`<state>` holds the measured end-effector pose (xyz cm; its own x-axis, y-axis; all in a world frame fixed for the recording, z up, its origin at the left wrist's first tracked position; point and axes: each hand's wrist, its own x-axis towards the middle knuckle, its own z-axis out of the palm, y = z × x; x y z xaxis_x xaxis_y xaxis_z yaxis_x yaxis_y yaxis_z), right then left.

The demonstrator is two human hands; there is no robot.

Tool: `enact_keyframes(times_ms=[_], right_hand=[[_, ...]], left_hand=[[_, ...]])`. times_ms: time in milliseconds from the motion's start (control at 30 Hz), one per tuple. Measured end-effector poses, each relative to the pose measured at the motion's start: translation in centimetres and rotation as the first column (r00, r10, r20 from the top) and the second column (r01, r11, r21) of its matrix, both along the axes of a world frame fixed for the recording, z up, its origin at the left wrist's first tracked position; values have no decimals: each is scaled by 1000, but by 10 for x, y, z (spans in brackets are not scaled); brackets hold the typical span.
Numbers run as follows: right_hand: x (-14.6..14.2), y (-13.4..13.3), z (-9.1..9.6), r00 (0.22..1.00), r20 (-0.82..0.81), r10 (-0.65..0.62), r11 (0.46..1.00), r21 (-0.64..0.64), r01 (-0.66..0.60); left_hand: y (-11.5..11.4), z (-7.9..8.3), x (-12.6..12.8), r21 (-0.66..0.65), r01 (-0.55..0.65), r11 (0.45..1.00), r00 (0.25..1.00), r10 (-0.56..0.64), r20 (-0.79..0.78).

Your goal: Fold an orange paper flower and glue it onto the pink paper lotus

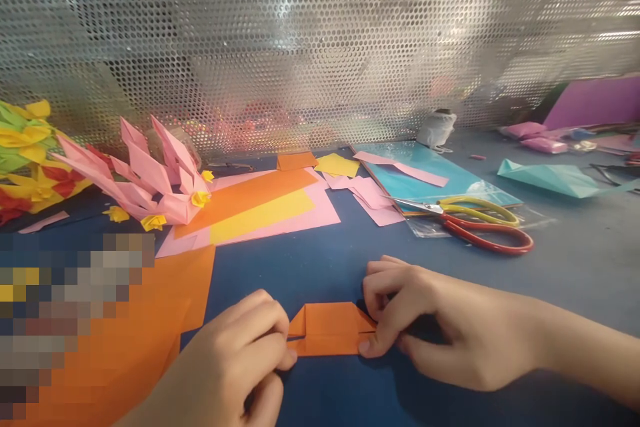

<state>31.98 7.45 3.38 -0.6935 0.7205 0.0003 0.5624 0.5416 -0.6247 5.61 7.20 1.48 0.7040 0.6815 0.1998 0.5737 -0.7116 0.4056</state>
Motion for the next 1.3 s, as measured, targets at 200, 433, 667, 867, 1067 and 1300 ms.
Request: enact_keyframes(times_ms=[200,433,667,867,1067,1300], right_hand=[[-15,-1,-12,948,-166,-272,962,-22,272],[-19,-1,-20,946,-119,-301,950,47,309],[-17,-3,-25,943,-132,-306,926,190,327],[-20,-3,-28,973,-90,-213,930,288,230],[-20,-4,-24,983,-110,-146,951,257,170],[-22,-8,-25,969,-105,-223,962,134,236]], left_hand=[[6,1,18,-81,-85,993,994,90,63],[11,-11,19,-60,-305,950,948,309,72],[14,-14,17,-139,-101,985,986,117,120],[13,-6,18,-230,51,972,978,-2,209],[14,-9,16,-336,-4,942,979,72,191],[13,-13,16,-291,24,957,982,32,187]])
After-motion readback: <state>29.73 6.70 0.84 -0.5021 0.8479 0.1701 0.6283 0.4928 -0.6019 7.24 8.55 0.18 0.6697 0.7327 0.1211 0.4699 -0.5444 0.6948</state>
